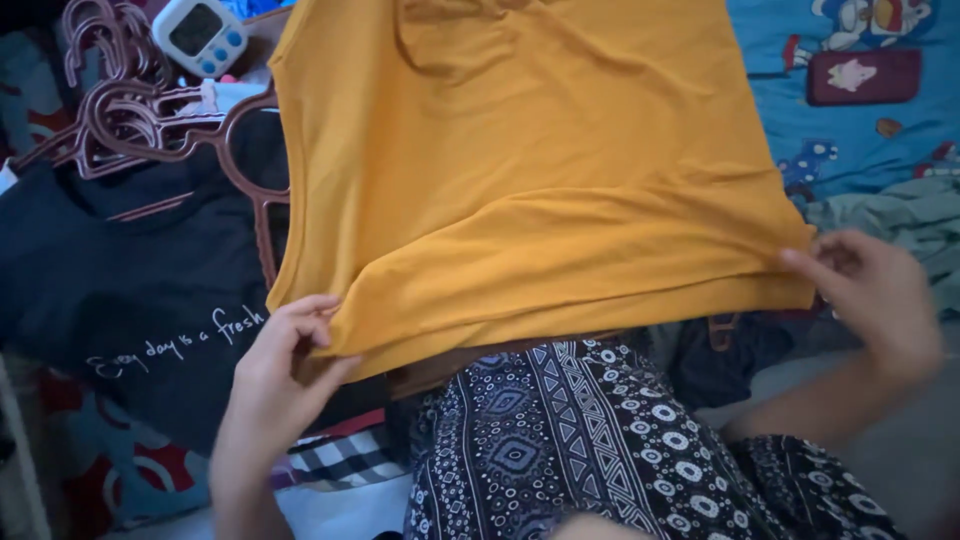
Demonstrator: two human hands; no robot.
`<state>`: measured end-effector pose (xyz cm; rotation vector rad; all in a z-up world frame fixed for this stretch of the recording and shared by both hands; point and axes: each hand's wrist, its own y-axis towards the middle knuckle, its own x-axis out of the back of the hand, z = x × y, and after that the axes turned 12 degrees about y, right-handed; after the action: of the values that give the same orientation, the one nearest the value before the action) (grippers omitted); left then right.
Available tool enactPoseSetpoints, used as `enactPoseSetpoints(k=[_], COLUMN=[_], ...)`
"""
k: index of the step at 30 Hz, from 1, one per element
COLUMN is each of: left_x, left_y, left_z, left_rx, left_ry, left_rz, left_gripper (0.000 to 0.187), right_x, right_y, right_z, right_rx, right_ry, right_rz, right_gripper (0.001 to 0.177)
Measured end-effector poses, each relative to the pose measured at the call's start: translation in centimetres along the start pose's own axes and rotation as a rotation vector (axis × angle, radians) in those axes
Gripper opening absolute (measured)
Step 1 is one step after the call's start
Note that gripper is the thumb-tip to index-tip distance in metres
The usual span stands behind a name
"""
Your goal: Folding t-shirts and placing them on hangers on a low table.
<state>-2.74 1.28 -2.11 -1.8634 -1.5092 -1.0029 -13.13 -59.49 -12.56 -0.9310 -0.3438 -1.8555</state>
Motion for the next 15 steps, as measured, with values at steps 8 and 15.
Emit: enactPoseSetpoints(k=[8,15], left_x=[1.7,-0.7], left_y=[5.3,10.4], left_z=[0.1,1.8], left_rx=[0.227,0.265], left_ry=[0.419,0.452], left_rz=[-0.324,-0.220], left_gripper=[0.044,0.054], right_x=[-1.4,-8.6], right_y=[-1.2,1.2], right_z=[4.7,9.0], right_rx=[0.185,0.526], right_ry=[0.154,-0.180], right_rz=[-0.203,-0.130], right_gripper=[0.038,0.059])
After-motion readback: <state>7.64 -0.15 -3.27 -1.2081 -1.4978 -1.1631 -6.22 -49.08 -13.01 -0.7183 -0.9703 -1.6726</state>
